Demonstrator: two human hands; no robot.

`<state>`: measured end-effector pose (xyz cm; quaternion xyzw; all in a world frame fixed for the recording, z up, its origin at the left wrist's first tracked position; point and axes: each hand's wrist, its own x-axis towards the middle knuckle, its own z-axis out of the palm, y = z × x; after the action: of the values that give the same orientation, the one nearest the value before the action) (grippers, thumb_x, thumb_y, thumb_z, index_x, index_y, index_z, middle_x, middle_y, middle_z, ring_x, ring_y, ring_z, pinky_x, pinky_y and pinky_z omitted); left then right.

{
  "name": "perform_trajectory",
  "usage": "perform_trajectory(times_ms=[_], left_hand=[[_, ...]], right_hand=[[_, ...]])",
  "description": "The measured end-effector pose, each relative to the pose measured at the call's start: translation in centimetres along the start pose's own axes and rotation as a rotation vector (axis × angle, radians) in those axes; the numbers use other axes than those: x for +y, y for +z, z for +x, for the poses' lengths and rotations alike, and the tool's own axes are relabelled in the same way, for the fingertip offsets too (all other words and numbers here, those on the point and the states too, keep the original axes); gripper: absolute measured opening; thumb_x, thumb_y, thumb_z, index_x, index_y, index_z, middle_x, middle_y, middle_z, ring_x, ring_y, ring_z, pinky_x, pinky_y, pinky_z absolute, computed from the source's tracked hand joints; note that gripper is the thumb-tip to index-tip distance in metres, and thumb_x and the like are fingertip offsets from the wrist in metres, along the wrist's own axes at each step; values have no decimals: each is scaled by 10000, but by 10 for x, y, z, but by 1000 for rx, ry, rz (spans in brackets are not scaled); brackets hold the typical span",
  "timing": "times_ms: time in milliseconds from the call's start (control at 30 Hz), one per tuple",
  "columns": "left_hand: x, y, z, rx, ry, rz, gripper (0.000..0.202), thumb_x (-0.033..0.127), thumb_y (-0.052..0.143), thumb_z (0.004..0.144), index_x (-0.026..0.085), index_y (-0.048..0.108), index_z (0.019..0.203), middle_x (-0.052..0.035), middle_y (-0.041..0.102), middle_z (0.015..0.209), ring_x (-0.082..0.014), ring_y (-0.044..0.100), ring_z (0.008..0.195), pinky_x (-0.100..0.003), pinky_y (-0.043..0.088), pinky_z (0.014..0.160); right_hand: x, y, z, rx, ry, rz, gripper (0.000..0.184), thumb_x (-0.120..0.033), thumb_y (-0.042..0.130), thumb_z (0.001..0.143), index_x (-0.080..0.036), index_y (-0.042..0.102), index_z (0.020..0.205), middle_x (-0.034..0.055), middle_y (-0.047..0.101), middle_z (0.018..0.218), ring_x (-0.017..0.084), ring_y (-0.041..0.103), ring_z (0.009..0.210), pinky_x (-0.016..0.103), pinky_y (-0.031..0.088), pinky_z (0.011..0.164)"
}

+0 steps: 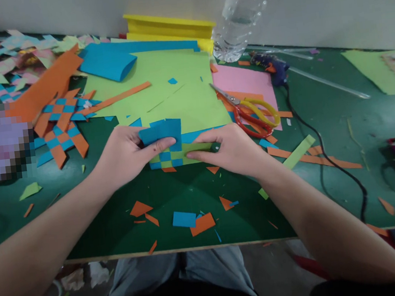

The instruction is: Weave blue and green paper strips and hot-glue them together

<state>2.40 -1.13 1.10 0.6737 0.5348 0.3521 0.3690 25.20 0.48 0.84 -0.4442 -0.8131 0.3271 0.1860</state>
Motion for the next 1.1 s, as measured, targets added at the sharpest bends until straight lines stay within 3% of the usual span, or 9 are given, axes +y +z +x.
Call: perform_trajectory(times_ms=[133, 267, 400, 567, 733, 867, 1100], left_hand=[[0, 1, 1, 14, -2, 18, 364, 463, 720, 762, 209, 587, 538, 34, 465, 514, -113, 337, 479, -268, 283, 460], [1, 0, 0, 18, 11, 32, 368, 443, 727, 765, 211, 590, 514, 51, 414, 461, -98, 281, 448, -260, 245, 423], [1, -1, 0, 21, 21, 44, 375, 431, 736, 771, 214, 587, 504, 48, 412, 453, -102, 302, 445, -262, 259, 426], [-1, -4, 1, 89, 28, 6, 325, 441, 752, 764, 202, 646, 571, 21, 533, 536, -134, 424, 527, -272, 369, 497], [-2, -8, 3, 186, 27, 16, 393, 445, 750, 782, 206, 549, 543, 24, 530, 564, -140, 448, 589, -284, 408, 567], [-2, -7, 4, 187, 42, -26, 463, 414, 742, 795, 206, 433, 518, 40, 456, 549, -114, 388, 566, -271, 404, 560], [-5, -7, 3, 206, 20, -13, 379, 433, 762, 777, 210, 540, 566, 32, 545, 610, -135, 458, 622, -285, 440, 606]], right_hand=[[-2, -1, 1, -10, 16, -27, 239, -401, 696, 886, -174, 738, 822, -1, 657, 720, 120, 500, 643, 295, 315, 600], [-1, -2, 1, -23, 13, -52, 242, -413, 693, 890, -184, 737, 824, -15, 659, 702, 112, 486, 612, 290, 324, 597], [1, -2, 1, -21, -10, -22, 184, -364, 687, 895, -196, 754, 859, -11, 705, 738, 123, 564, 638, 278, 381, 613], [2, 0, 3, 32, 40, 87, 211, -384, 724, 854, -182, 754, 911, 21, 742, 791, 148, 637, 668, 283, 452, 616], [1, -2, 3, -28, 131, 332, 337, -476, 800, 775, -162, 739, 882, 74, 783, 858, 204, 717, 762, 314, 539, 650], [1, -3, 2, -91, 121, 422, 375, -545, 760, 798, -172, 728, 816, 85, 798, 837, 199, 749, 730, 320, 584, 667], [1, -3, 3, -92, 114, 401, 346, -522, 744, 822, -180, 714, 781, 77, 803, 827, 202, 769, 739, 326, 606, 677]])
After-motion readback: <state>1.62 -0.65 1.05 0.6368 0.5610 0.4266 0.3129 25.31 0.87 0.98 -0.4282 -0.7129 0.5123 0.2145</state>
